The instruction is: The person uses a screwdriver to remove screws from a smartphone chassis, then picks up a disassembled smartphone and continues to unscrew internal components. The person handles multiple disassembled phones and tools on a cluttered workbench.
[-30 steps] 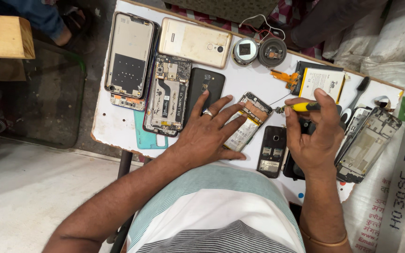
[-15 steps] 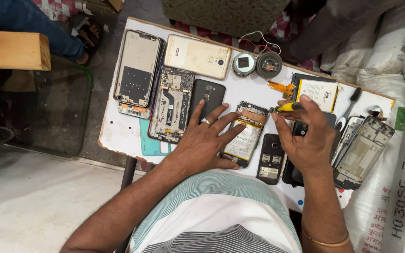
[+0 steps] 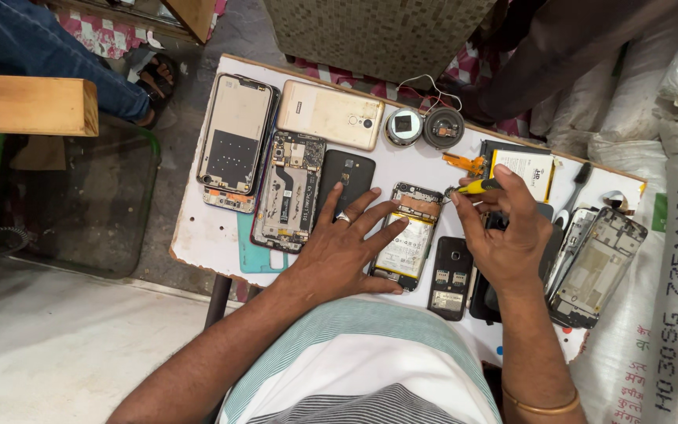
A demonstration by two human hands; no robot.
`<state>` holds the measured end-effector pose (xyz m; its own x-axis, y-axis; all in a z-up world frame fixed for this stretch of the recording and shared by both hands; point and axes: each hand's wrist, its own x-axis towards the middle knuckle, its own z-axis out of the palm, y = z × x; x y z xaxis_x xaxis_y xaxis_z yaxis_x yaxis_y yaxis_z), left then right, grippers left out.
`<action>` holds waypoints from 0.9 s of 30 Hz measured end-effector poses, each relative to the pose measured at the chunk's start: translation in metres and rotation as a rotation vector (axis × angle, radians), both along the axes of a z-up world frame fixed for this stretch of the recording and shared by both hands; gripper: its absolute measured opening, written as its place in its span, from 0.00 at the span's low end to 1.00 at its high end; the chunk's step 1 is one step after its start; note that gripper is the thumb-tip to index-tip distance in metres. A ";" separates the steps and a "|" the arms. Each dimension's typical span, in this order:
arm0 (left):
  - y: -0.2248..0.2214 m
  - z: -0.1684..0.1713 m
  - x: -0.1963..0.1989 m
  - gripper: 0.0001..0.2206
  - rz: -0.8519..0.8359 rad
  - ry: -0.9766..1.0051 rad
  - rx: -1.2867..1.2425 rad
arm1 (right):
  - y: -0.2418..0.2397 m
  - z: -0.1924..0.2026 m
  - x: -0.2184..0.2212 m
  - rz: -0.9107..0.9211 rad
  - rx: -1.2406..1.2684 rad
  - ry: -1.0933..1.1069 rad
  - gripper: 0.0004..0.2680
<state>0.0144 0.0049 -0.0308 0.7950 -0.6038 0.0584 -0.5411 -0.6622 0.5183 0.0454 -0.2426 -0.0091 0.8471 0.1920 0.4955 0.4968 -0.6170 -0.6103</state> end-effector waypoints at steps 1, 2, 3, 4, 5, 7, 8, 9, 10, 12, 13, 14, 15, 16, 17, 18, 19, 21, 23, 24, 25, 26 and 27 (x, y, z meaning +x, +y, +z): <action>0.000 0.000 0.000 0.43 -0.002 -0.001 -0.001 | 0.000 -0.001 0.000 -0.016 -0.004 -0.008 0.27; 0.000 -0.001 0.000 0.43 -0.003 -0.002 -0.003 | 0.001 -0.003 0.000 -0.032 -0.010 -0.017 0.27; 0.000 -0.001 0.000 0.43 -0.001 -0.001 0.004 | 0.001 -0.003 0.000 -0.048 -0.015 -0.026 0.27; -0.001 -0.001 0.000 0.44 -0.001 0.000 0.012 | 0.000 -0.004 0.000 -0.038 -0.017 -0.016 0.27; -0.001 -0.001 0.000 0.44 0.000 0.001 0.019 | -0.001 -0.004 0.001 -0.028 -0.019 -0.006 0.27; -0.001 0.001 0.000 0.43 0.002 -0.006 0.016 | -0.001 -0.003 0.002 -0.004 -0.015 0.012 0.27; -0.001 0.001 0.000 0.43 0.003 -0.007 0.016 | -0.002 -0.003 0.002 0.009 -0.010 0.024 0.27; -0.001 0.002 -0.001 0.43 0.005 -0.008 0.019 | -0.002 -0.003 0.001 0.023 -0.004 0.036 0.27; -0.001 0.002 0.000 0.43 0.005 -0.009 0.023 | -0.002 -0.003 0.001 0.021 -0.003 0.038 0.27; -0.002 0.002 0.001 0.43 0.004 -0.007 0.031 | -0.002 -0.003 0.002 0.016 0.000 0.042 0.27; -0.003 0.002 0.002 0.43 0.004 -0.006 0.037 | -0.002 -0.004 0.003 0.000 -0.011 0.019 0.27; -0.003 0.002 0.001 0.43 0.001 -0.001 0.042 | -0.002 -0.005 0.003 -0.017 -0.022 0.000 0.27; -0.003 0.001 0.000 0.43 0.004 -0.002 0.044 | -0.002 -0.006 0.002 -0.035 -0.034 -0.019 0.27; -0.003 0.001 0.001 0.43 0.004 -0.005 0.044 | -0.001 -0.007 0.002 -0.050 -0.029 -0.013 0.27; -0.003 0.000 0.000 0.43 0.005 -0.007 0.044 | -0.001 -0.008 0.002 -0.065 -0.023 -0.007 0.27; -0.003 0.000 0.001 0.42 0.007 -0.013 0.032 | -0.001 -0.007 0.004 -0.079 -0.019 -0.007 0.28; -0.002 0.000 0.001 0.42 0.009 -0.018 0.020 | -0.002 -0.006 0.004 -0.071 0.004 0.020 0.28; -0.003 -0.001 0.000 0.42 0.015 -0.017 0.006 | -0.003 -0.005 0.004 -0.049 0.053 0.076 0.28; -0.003 -0.002 0.001 0.43 0.020 -0.011 0.002 | -0.006 -0.002 0.002 0.001 0.117 0.139 0.26; -0.003 -0.002 0.000 0.43 0.018 -0.009 0.005 | -0.007 -0.001 0.002 0.029 0.150 0.170 0.26; -0.002 -0.002 0.000 0.43 0.016 -0.007 0.009 | -0.006 -0.001 0.002 0.011 0.129 0.155 0.26; -0.003 -0.001 0.001 0.43 0.011 -0.006 0.011 | -0.006 -0.001 0.001 -0.011 0.109 0.138 0.27; -0.003 -0.001 0.001 0.44 0.012 -0.003 0.015 | -0.006 -0.002 0.002 -0.032 0.088 0.122 0.27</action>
